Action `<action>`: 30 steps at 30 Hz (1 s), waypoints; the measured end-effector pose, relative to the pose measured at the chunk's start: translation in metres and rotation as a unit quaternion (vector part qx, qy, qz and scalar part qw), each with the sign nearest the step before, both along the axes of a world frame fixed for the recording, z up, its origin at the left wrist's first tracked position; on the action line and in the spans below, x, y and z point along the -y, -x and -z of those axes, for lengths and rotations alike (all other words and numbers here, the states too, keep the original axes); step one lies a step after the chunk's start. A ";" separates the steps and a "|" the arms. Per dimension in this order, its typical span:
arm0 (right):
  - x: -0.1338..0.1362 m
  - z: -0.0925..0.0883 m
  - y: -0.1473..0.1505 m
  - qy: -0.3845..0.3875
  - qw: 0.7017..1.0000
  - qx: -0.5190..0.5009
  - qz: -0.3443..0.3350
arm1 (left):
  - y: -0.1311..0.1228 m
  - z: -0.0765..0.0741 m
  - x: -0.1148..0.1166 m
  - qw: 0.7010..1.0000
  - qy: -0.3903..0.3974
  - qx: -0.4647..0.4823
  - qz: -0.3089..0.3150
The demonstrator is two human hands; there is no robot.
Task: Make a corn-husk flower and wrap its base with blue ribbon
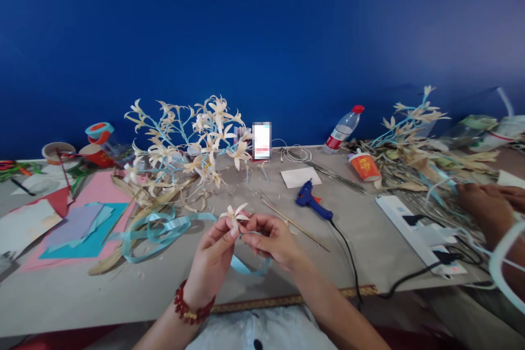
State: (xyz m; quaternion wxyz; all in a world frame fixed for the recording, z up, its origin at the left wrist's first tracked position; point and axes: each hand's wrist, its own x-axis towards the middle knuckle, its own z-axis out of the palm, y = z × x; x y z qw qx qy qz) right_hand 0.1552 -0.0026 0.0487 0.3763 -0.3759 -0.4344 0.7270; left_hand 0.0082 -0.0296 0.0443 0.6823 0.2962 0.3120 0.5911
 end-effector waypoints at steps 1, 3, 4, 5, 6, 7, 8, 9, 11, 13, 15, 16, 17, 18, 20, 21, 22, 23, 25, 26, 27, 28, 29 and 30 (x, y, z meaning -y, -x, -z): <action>0.000 -0.001 0.001 -0.010 1.000 0.005 0.004 | 0.000 0.000 0.000 1.000 -0.001 -0.003 -0.005; 0.001 -0.002 0.001 -0.040 0.999 0.011 0.011 | 0.000 0.000 0.001 1.000 -0.006 -0.014 -0.019; 0.001 -0.003 0.001 -0.057 0.998 0.010 0.016 | 0.000 0.000 0.002 0.999 -0.008 -0.021 -0.027; 0.001 -0.004 0.001 -0.077 0.997 0.010 0.021 | -0.001 -0.001 0.002 0.999 -0.009 -0.026 -0.035; 0.001 -0.005 0.001 -0.097 0.995 0.015 0.026 | -0.001 -0.001 0.002 0.999 -0.008 -0.029 -0.041; 0.001 -0.006 0.000 -0.117 0.992 0.023 0.031 | -0.002 -0.002 0.003 0.998 -0.005 -0.031 -0.045; 0.001 -0.007 -0.001 -0.135 0.990 0.034 0.035 | -0.003 -0.002 0.003 0.998 -0.003 -0.031 -0.047; 0.001 -0.008 -0.002 -0.149 0.987 0.045 0.036 | -0.003 -0.003 0.003 0.998 -0.001 -0.031 -0.049; 0.001 -0.010 -0.003 -0.159 0.986 0.050 0.031 | -0.004 -0.003 0.003 0.998 0.000 -0.027 -0.051; 0.002 -0.010 -0.004 -0.155 0.987 0.037 0.026 | -0.004 -0.002 0.003 0.999 0.000 -0.023 -0.049; 0.002 -0.009 -0.005 -0.156 0.987 0.030 0.024 | -0.004 -0.002 0.003 0.999 -0.001 -0.019 -0.039; 0.002 -0.008 -0.005 -0.161 0.986 0.032 0.021 | -0.004 -0.002 0.003 0.999 -0.003 -0.017 -0.031; 0.001 -0.007 -0.006 -0.167 0.985 0.036 0.017 | -0.003 -0.002 0.003 1.000 -0.004 -0.015 -0.023; 0.001 -0.006 -0.007 -0.175 0.984 0.043 0.013 | -0.003 -0.003 0.003 1.000 -0.005 -0.014 -0.015; 0.000 -0.005 -0.009 -0.195 0.978 0.070 0.011 | -0.002 -0.003 0.003 1.000 -0.001 -0.009 -0.001; 0.000 -0.004 -0.010 -0.208 0.974 0.086 0.015 | -0.002 -0.004 0.002 1.000 0.002 -0.006 0.004; 0.000 -0.004 -0.011 -0.221 0.970 0.102 0.019 | -0.002 -0.004 0.002 1.000 0.005 -0.003 0.008; 0.000 -0.004 -0.012 -0.232 0.966 0.115 0.024 | -0.001 -0.004 0.001 1.000 0.007 -0.001 0.009; 0.000 -0.004 -0.012 -0.240 0.962 0.125 0.028 | -0.002 -0.003 0.001 1.000 0.008 -0.002 0.006; 0.000 -0.004 -0.013 -0.234 0.964 0.122 0.026 | -0.002 -0.003 0.001 1.000 0.008 -0.002 0.003; 0.000 -0.004 -0.013 -0.223 0.968 0.113 0.020 | -0.002 -0.004 0.001 1.000 0.010 -0.003 0.000; -0.001 -0.004 -0.013 -0.206 0.973 0.102 0.011 | -0.002 -0.004 0.001 1.000 0.013 -0.005 -0.001; -0.002 -0.004 -0.013 -0.185 0.979 0.089 -0.001 | -0.003 -0.004 0.002 1.000 0.016 -0.008 -0.002; -0.003 -0.005 -0.013 -0.164 0.983 0.078 -0.014 | -0.003 -0.005 0.002 1.000 0.019 -0.012 -0.002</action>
